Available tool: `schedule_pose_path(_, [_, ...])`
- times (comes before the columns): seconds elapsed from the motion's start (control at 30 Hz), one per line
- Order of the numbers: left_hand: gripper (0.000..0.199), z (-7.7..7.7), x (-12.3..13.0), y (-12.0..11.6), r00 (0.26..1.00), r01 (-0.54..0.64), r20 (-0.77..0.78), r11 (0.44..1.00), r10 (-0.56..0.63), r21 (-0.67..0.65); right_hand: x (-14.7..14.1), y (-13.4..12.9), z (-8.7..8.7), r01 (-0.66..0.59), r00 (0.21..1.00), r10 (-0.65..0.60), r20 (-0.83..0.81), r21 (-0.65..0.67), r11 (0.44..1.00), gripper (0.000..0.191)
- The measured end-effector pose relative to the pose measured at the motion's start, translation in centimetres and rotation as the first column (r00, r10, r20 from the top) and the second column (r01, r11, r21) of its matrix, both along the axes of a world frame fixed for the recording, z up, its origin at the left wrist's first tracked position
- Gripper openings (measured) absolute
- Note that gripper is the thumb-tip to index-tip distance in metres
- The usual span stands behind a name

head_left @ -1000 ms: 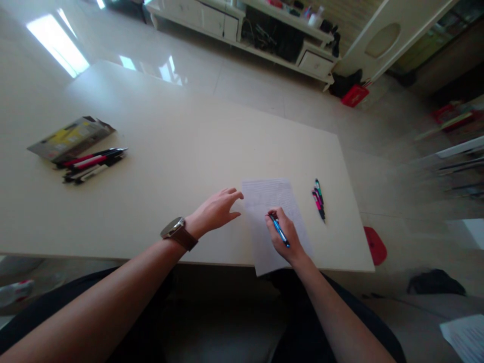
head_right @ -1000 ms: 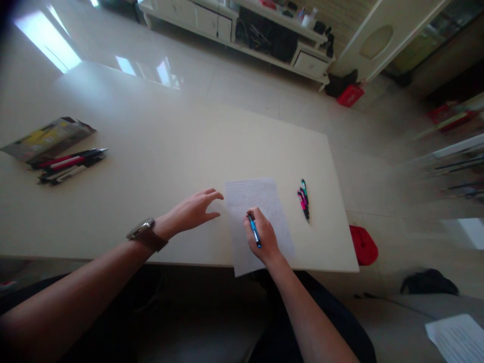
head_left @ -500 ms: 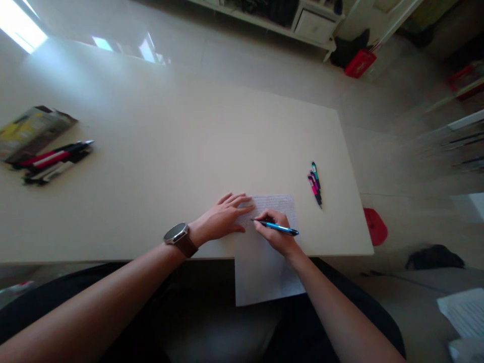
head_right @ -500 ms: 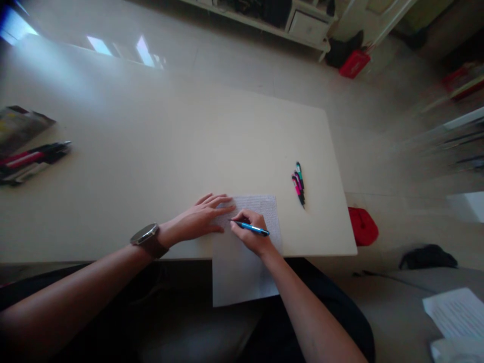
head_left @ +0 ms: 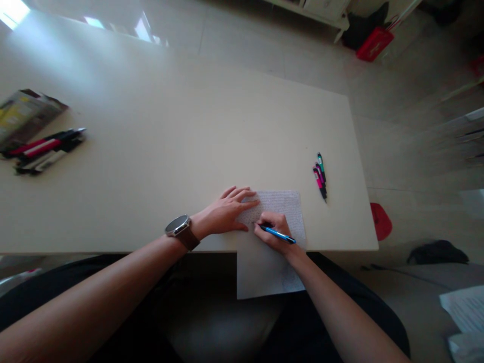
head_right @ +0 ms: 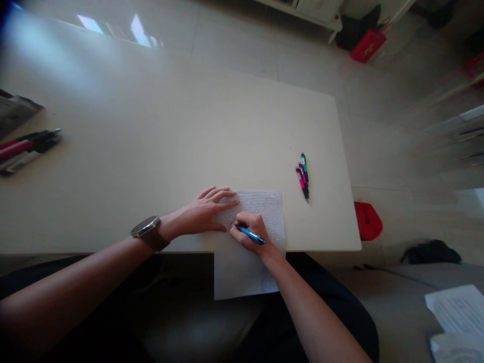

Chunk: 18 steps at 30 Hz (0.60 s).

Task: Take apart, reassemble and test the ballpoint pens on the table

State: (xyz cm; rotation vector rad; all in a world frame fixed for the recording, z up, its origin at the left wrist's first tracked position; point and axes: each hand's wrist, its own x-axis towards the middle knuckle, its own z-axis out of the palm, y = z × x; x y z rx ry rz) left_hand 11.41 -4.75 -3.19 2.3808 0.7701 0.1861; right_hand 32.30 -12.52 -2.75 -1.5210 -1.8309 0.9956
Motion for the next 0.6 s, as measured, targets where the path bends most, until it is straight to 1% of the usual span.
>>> schedule_pose_path(0.13, [0.075,-0.06,0.08,0.00,1.000,-0.004,-0.001,1.000,0.004,-0.001,-0.13,0.11,0.07,-0.021,1.000,0.021,-0.010,-0.030,0.999,0.021])
schedule_pose_path(0.33, [0.076,-0.09,0.10,-0.03,1.000,-0.006,-0.003,1.000,0.006,0.002,-0.05,0.32,0.22,-0.020,1.000,0.020,0.003,-0.027,0.999,0.020])
schedule_pose_path(0.5, [0.077,0.03,0.11,0.02,1.000,-0.006,0.003,1.000,0.006,-0.004,0.09,0.33,0.21,0.034,0.999,-0.035,-0.022,-0.044,0.998,0.021])
schedule_pose_path(0.6, [0.077,0.12,0.13,0.07,1.000,-0.005,0.002,1.000,0.005,-0.004,0.12,0.18,0.31,0.029,1.000,-0.029,-0.010,-0.034,0.999,0.021])
